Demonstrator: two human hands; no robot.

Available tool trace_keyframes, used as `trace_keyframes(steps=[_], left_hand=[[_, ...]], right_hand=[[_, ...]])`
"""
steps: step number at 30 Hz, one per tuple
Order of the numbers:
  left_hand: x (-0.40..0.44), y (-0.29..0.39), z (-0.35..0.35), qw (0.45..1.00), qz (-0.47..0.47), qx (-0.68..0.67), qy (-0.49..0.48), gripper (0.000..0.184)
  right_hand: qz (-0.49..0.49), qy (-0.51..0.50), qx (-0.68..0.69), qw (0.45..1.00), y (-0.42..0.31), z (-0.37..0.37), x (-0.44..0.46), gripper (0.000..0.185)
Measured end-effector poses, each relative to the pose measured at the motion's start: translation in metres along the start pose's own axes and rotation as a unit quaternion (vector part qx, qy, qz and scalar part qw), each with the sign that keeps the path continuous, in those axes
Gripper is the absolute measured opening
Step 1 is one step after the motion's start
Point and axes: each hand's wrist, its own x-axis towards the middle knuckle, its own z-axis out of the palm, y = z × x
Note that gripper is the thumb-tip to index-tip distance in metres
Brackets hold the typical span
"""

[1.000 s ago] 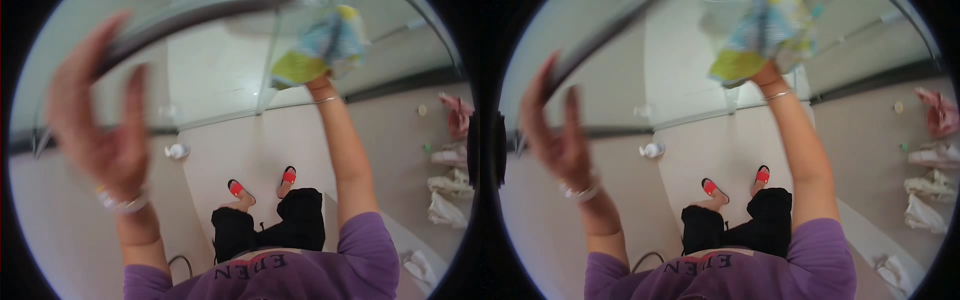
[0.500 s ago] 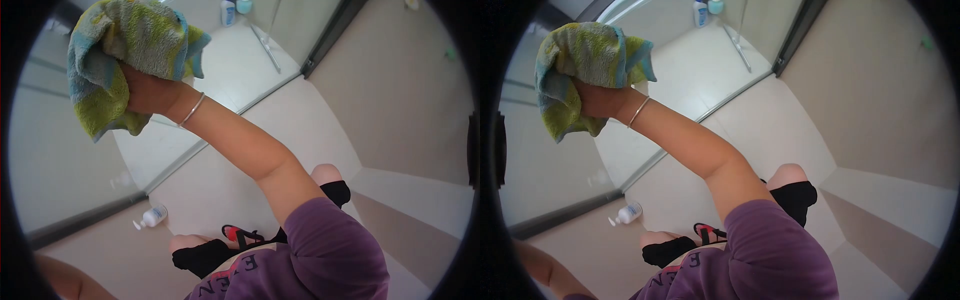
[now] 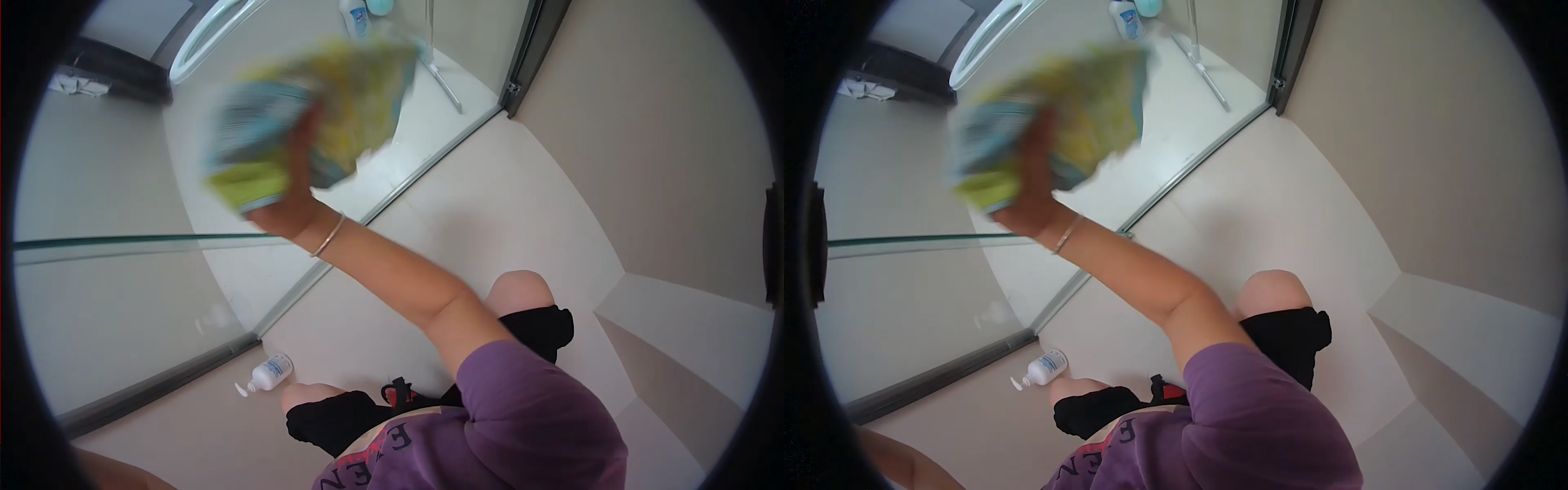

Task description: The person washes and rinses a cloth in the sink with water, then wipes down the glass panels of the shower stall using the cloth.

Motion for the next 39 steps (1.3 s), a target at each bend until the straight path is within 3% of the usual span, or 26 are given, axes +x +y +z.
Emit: trace_keyframes(steps=[1,2,3,4,5,7,11,13,15,17,18,19,20,21,22,23,24,25,26,27,28,29,30,31,35,39], left_hand=[[0.006,-0.017,-0.002,0.999,0.04,-0.02,-0.022,0.043],[0.006,-0.02,-0.002,0.999,0.046,-0.025,-0.015,0.043],[0.006,-0.02,0.0,0.998,0.053,-0.03,-0.011,0.044],[0.007,-0.019,0.002,0.998,0.061,-0.034,-0.008,0.044],[0.007,-0.021,0.003,0.998,0.063,-0.028,-0.007,0.044],[0.009,-0.025,0.0,0.998,0.067,-0.013,-0.008,0.044],[0.005,-0.011,0.001,0.999,0.048,-0.013,-0.005,0.043],[0.003,-0.019,0.002,0.999,0.037,-0.015,-0.004,0.044],[0.006,-0.022,0.0,0.999,0.033,-0.019,-0.006,0.044],[0.006,-0.02,-0.003,0.999,0.034,-0.024,-0.018,0.044],[0.006,-0.023,-0.005,0.999,0.033,-0.027,-0.025,0.045],[0.006,-0.032,-0.009,0.999,0.029,-0.022,-0.021,0.046],[0.005,-0.036,-0.012,0.999,0.018,-0.031,-0.024,0.046],[0.003,-0.041,-0.016,0.999,0.007,-0.038,-0.026,0.046],[0.004,-0.044,-0.018,0.999,-0.005,-0.045,-0.028,0.046],[0.015,-0.029,-0.022,0.982,-0.171,-0.073,-0.015,0.046],[0.009,-0.028,-0.022,0.988,-0.142,-0.058,-0.013,0.045],[0.009,-0.03,-0.02,0.994,-0.096,-0.052,-0.013,0.045],[0.008,-0.034,-0.019,0.997,-0.058,-0.047,-0.016,0.045],[0.008,-0.035,-0.016,0.998,-0.042,-0.045,-0.015,0.045],[0.01,-0.039,-0.017,0.998,-0.035,-0.043,-0.013,0.045],[0.011,-0.041,-0.014,0.999,-0.027,-0.041,-0.012,0.045],[0.008,-0.04,-0.012,0.999,-0.021,-0.039,-0.013,0.045],[0.007,-0.042,-0.011,0.999,-0.016,-0.037,-0.012,0.045],[0.008,-0.042,-0.015,0.999,0.011,-0.028,-0.009,0.045],[0.007,-0.041,-0.017,0.999,0.034,-0.025,-0.015,0.045]], right_hand=[[-0.07,-0.003,0.047,0.996,-0.036,-0.014,0.056,0.047],[-0.234,-0.072,-0.146,0.959,-0.032,-0.018,0.087,0.044],[-0.279,0.026,-0.091,0.956,-0.036,-0.016,0.127,0.03],[-0.252,0.087,-0.048,0.963,-0.032,-0.02,0.159,0.021],[-0.188,-0.013,-0.067,0.98,-0.026,-0.062,0.18,0.017],[-0.236,0.156,-0.23,0.931,0.026,-0.081,0.212,0.071],[-0.006,0.174,-0.237,0.956,0.182,-0.166,0.143,0.048],[0.108,0.095,-0.244,0.959,0.227,-0.164,0.054,0.038],[0.216,-0.119,-0.091,0.965,0.255,-0.124,-0.082,0.044],[0.042,-0.192,-0.074,0.978,0.127,-0.104,-0.072,0.046],[0.044,-0.314,-0.093,0.944,0.072,-0.103,-0.031,0.045],[-0.177,-0.363,-0.059,0.913,0.082,-0.087,-0.039,0.045],[0.055,-0.365,0.121,0.921,0.051,-0.086,0.014,0.048],[0.105,-0.405,0.203,0.885,0.039,-0.094,0.061,0.053],[-0.09,-0.313,0.114,0.939,0.052,-0.074,0.067,0.06],[-0.272,-0.192,-0.072,0.94,0.047,-0.079,0.101,0.074],[-0.204,-0.214,-0.056,0.954,0.046,-0.09,0.133,0.077],[-0.057,-0.182,0.121,0.974,0.062,-0.089,0.154,0.076],[-0.069,-0.126,0.007,0.99,0.059,-0.127,0.187,0.075],[-0.083,0.032,-0.266,0.96,0.073,-0.146,0.201,0.073],[-0.112,0.125,-0.279,0.945,0.105,-0.159,0.201,0.066],[-0.008,0.099,-0.185,0.978,0.162,-0.178,0.188,0.055],[-0.064,0.202,-0.222,0.952,0.185,-0.183,0.172,0.075],[-0.029,0.236,-0.214,0.947,0.213,-0.193,0.151,0.072],[0.147,0.247,-0.177,0.941,0.287,-0.222,0.079,0.063],[0.178,0.209,-0.198,0.941,0.298,-0.235,0.065,0.055]])
